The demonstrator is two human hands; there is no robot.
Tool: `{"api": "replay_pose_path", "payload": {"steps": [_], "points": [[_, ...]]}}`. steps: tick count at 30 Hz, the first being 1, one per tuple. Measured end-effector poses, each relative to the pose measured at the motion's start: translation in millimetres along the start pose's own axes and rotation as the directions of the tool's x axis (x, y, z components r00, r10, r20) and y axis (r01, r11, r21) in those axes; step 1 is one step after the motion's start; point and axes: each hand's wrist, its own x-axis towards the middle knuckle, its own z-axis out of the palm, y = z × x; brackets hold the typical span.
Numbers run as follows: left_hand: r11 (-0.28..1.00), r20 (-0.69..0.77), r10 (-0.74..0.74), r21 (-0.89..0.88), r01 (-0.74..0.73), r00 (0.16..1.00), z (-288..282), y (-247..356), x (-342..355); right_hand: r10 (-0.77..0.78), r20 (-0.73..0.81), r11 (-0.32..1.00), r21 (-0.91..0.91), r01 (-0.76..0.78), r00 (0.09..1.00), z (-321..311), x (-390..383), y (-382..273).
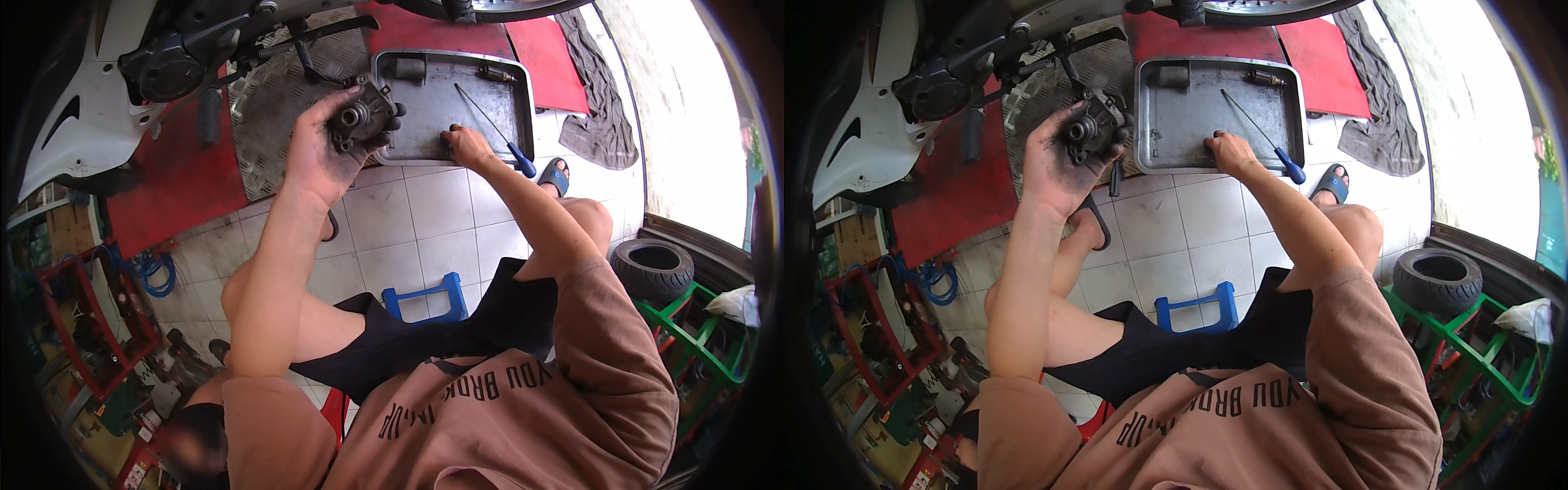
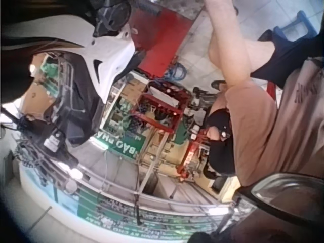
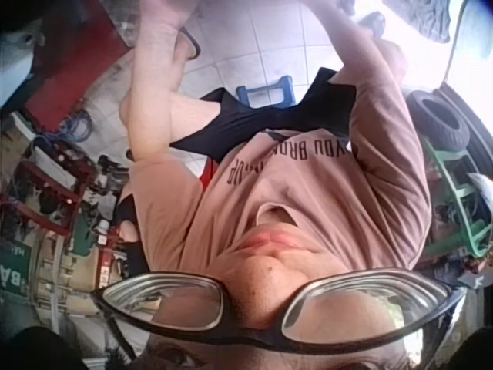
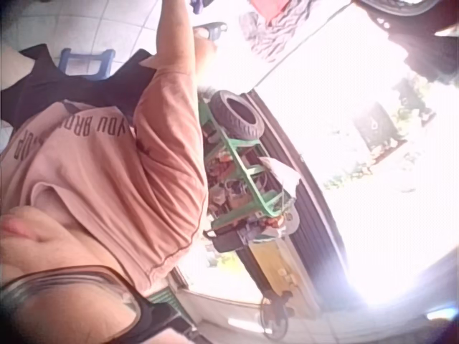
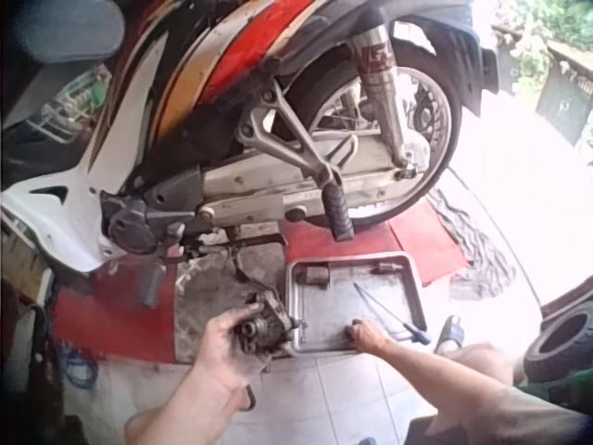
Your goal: The person disassembles and cleans a motorcycle starter motor by hand and using a thin metal tool, removing internal components and wiping them inside a metal tray.
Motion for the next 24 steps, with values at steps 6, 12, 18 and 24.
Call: {"api": "replay_pose_path", "payload": {"steps": [6,12,18,24], "points": [[0.993,0.101,0.032,-0.119,-0.02,0.994,-3.6,-7.0,1.8,0.07,-0.18,0.955,0.295,-0.014,0.981,-21.6,8.9,0.4],[0.997,0.211,0.058,0.037,-0.067,0.976,0.3,-14.4,4.0,0.017,-0.373,0.772,0.595,0.225,0.928,-162.2,-38.1,-59.7],[0.95,0.151,0.13,0.263,-0.167,0.98,11.5,-38.0,5.2,0.015,-0.203,0.215,0.957,0.195,0.979,-185.6,-88.7,-51.1],[0.709,0.19,0.391,0.561,-0.426,0.901,30.9,-59.5,3.8,-0.041,-0.214,0.06,0.975,0.216,0.976,-192.0,-107.9,-48.9]]}}
